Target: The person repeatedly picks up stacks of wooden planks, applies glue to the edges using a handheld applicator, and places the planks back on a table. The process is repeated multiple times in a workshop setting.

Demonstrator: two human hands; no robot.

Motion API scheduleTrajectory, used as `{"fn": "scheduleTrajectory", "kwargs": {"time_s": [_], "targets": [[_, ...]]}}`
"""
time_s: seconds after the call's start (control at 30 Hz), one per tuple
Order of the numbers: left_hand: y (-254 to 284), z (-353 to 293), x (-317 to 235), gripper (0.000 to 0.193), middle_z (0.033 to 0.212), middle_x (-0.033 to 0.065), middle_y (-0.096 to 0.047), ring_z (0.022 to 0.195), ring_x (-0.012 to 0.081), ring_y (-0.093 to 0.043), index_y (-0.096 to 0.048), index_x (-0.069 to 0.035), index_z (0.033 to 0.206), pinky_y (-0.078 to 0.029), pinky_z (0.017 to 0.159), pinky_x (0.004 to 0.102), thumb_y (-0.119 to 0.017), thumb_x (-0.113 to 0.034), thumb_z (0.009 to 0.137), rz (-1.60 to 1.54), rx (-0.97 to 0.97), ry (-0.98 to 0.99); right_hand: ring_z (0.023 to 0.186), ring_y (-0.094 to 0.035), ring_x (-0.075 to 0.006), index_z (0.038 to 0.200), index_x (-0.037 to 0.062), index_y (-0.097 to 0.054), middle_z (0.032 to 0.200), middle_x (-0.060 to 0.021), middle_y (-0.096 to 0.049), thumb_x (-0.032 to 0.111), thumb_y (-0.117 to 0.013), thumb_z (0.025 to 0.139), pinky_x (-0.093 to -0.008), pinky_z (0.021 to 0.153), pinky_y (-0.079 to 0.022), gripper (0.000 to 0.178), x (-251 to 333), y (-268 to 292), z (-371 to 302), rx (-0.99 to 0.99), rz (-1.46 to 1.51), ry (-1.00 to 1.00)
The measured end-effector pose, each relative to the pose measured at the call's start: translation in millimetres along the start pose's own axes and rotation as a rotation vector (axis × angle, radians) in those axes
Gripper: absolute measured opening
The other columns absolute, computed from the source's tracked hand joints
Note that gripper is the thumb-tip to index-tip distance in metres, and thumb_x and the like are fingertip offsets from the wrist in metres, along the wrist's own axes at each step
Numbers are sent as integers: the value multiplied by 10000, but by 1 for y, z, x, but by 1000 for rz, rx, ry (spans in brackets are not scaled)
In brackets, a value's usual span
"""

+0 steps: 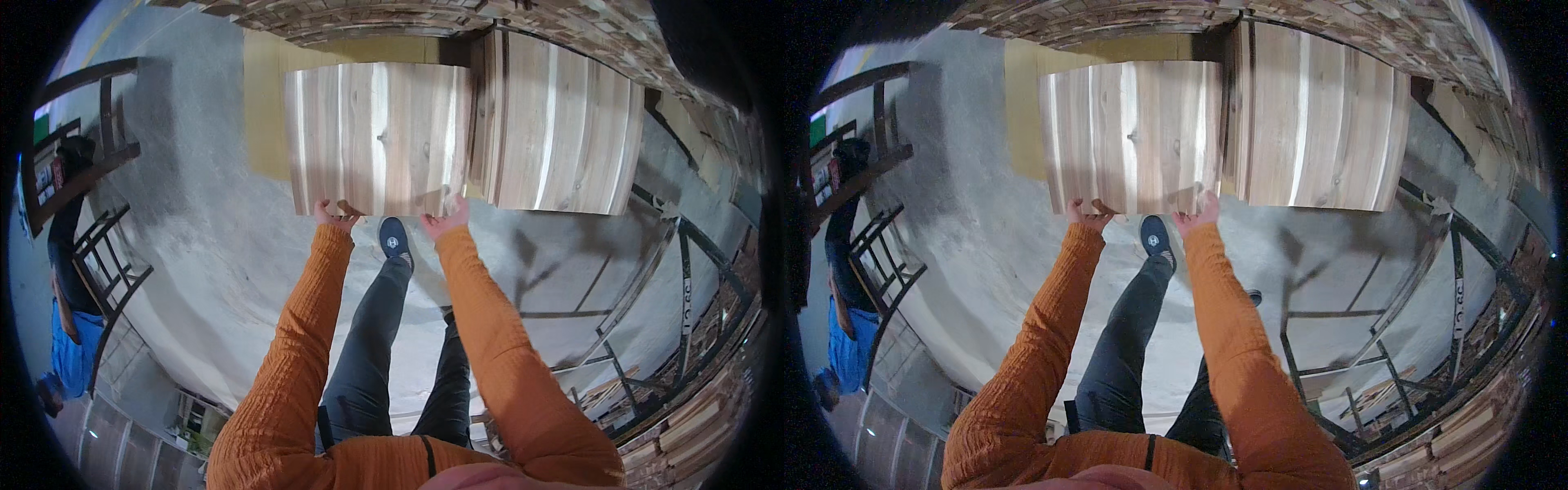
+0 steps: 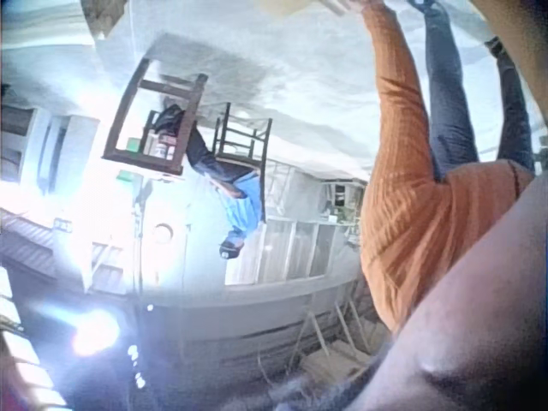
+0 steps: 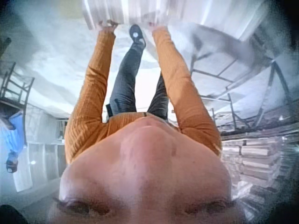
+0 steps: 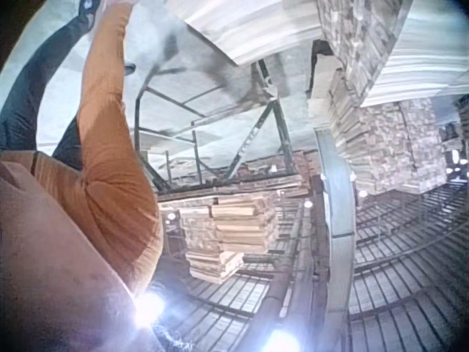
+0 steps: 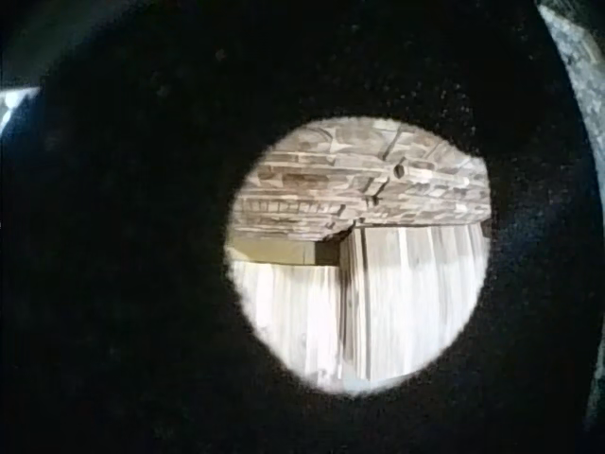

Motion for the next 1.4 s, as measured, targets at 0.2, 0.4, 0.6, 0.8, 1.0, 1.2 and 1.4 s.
{"fn": "scheduleTrajectory", "kwargs": {"time_s": [0.2,0.4,0.6,0.8,1.0,1.2,1.4], "targets": [[-37,2,0,746,1237,198,-322,1017,343,-457,-176,-11,1316,-371,889,585,-539,-316,740,47,204,-52,1297,-262,-306,1390,52,-185,1442,-170,-191,439,-572,754,-461,944,-353,839,25,-21,9,78,39,50],[-19,-11,5,571,1189,171,-486,1048,314,-495,-426,24,1200,-409,882,489,-564,-326,770,855,117,-333,996,-560,-278,1208,31,-387,1204,-166,-499,370,-479,839,-402,761,-451,509,46,6,-2,144,-483,174],[30,-94,59,533,1029,228,-620,991,315,-592,-494,-27,1228,-448,871,370,-567,-312,783,1824,258,-521,565,-568,-179,743,29,-564,624,-86,-581,260,-491,855,-329,561,-468,266,5,141,-90,51,-1269,618],[46,-235,119,603,981,184,-648,932,299,-621,-498,-34,1230,-478,829,374,-617,-361,737,2099,392,-414,698,-618,-252,787,42,-562,694,-114,-587,349,-649,755,-364,640,-490,321,29,294,-212,-222,-1680,692],[45,-346,165,579,1044,184,-627,993,318,-592,-536,-25,1183,-452,880,371,-621,-359,718,2230,400,-639,595,-630,-187,755,42,-600,703,-88,-614,272,-633,751,-323,591,-511,231,70,394,-302,-81,-1224,617],[62,-436,248,547,1077,226,-595,1016,359,-566,-573,-24,1129,-437,893,393,-579,-395,727,2470,780,-922,592,-636,-164,803,26,-649,711,-83,-655,289,-567,813,-304,587,-527,275,78,493,-383,-29,-1019,598],[68,-477,368,584,1020,192,-621,891,277,-620,-516,-16,1202,-482,797,363,-593,-352,730,2405,801,-807,599,-618,-135,836,65,-645,697,-53,-639,333,-598,805,-299,596,-506,274,102,586,-430,-196,-1075,692]]}}
Point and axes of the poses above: each hand's wrist, its own z-axis towards the middle knuckle, its own y-axis out of the back of the hand, x = y × z, the point moved 2 cm from there along z, towards the middle knuckle
